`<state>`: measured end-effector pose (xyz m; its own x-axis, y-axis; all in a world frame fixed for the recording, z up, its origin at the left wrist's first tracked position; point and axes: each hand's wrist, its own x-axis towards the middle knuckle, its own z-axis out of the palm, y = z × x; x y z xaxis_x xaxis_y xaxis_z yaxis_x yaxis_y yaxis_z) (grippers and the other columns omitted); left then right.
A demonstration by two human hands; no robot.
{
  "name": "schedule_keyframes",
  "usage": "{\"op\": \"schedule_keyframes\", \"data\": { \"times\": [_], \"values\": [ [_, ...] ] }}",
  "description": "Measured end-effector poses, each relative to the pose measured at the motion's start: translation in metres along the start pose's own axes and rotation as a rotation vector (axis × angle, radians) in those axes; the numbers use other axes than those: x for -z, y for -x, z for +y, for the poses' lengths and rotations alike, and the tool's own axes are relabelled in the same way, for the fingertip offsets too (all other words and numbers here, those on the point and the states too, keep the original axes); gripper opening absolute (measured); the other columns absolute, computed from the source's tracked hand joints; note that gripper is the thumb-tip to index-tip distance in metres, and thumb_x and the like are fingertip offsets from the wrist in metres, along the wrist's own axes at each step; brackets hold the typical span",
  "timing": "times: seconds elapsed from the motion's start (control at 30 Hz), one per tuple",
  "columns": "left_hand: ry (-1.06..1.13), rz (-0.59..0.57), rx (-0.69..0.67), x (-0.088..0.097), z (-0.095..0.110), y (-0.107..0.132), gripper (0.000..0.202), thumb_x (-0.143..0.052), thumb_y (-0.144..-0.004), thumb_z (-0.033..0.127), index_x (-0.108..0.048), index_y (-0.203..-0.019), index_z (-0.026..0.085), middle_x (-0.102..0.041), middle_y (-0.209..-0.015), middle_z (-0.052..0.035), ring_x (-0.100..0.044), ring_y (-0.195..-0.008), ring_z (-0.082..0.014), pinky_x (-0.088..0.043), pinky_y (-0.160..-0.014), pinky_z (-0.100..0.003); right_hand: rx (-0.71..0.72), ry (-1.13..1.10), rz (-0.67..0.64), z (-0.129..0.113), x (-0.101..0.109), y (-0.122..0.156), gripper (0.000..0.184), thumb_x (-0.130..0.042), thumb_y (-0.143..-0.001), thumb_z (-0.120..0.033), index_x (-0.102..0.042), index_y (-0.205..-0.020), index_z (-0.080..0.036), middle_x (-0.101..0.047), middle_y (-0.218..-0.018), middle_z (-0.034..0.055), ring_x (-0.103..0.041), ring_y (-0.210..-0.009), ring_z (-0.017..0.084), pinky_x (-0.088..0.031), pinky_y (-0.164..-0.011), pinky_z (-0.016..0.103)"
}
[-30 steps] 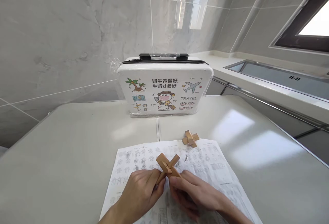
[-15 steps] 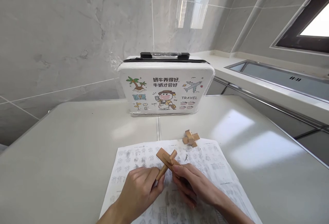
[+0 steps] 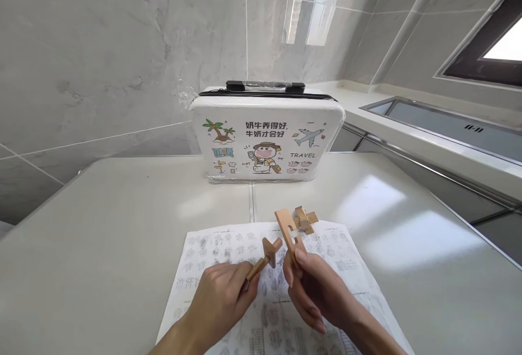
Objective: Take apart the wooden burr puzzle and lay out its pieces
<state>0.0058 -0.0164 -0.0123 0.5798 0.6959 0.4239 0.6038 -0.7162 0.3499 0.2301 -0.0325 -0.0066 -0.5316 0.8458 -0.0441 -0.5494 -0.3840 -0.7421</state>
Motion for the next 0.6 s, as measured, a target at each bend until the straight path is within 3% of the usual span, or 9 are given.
{"op": "schedule_keyframes", "data": {
  "times": [0.1,0.23,0.43,0.6],
  "values": [
    [0.215,-0.023,0.262,0.003,-0.001,-0.002,0.032,-0.04,-0.109,0.028,-0.051,-0.08,0.022,-0.048,-0.056,0.0065,-0.043,-0.044,-0.0107,-0.033,-0.047,-0.023,-0.054,-0.024,0.079,-0.003,0.0,-0.003,0.048,-0.048,-0.104,-0.061,-0.06,-0.086,-0.018,-0.045,-0.039,-0.0106,-0.032,-0.023,0.007,-0.029,-0.026,0.014],
    [0.455,0.008,0.573,0.012,-0.002,-0.009,0.043,-0.039,-0.108,0.045,-0.051,-0.075,0.022,-0.042,-0.056,0.0056,-0.037,-0.047,-0.011,-0.032,-0.046,-0.022,-0.222,-0.03,0.089,-0.002,0.0,-0.005,0.049,-0.05,-0.101,-0.064,-0.059,-0.086,-0.019,-0.047,-0.041,-0.0092,-0.04,-0.026,0.009,-0.03,-0.026,0.015],
    [0.744,0.002,0.686,0.018,0.0,-0.016,0.051,-0.04,-0.105,0.06,-0.053,-0.075,0.021,-0.042,-0.054,0.006,-0.035,-0.049,-0.0108,-0.032,-0.048,-0.023,-0.406,-0.181,0.018,0.009,-0.002,-0.008,0.047,-0.05,-0.1,-0.065,-0.059,-0.092,-0.02,-0.051,-0.05,-0.0083,-0.045,-0.031,0.01,-0.036,-0.026,0.015],
    [0.892,-0.042,0.71,0.018,0.001,-0.014,0.053,-0.041,-0.103,0.066,-0.054,-0.078,0.021,-0.04,-0.052,0.0071,-0.032,-0.047,-0.0102,-0.031,-0.047,-0.022,-0.48,-0.379,-0.104,0.019,0.003,-0.011,0.043,-0.056,-0.1,-0.064,-0.059,-0.102,-0.021,-0.052,-0.053,-0.0091,-0.037,-0.031,0.008,-0.036,-0.023,0.015]
  ]
}}
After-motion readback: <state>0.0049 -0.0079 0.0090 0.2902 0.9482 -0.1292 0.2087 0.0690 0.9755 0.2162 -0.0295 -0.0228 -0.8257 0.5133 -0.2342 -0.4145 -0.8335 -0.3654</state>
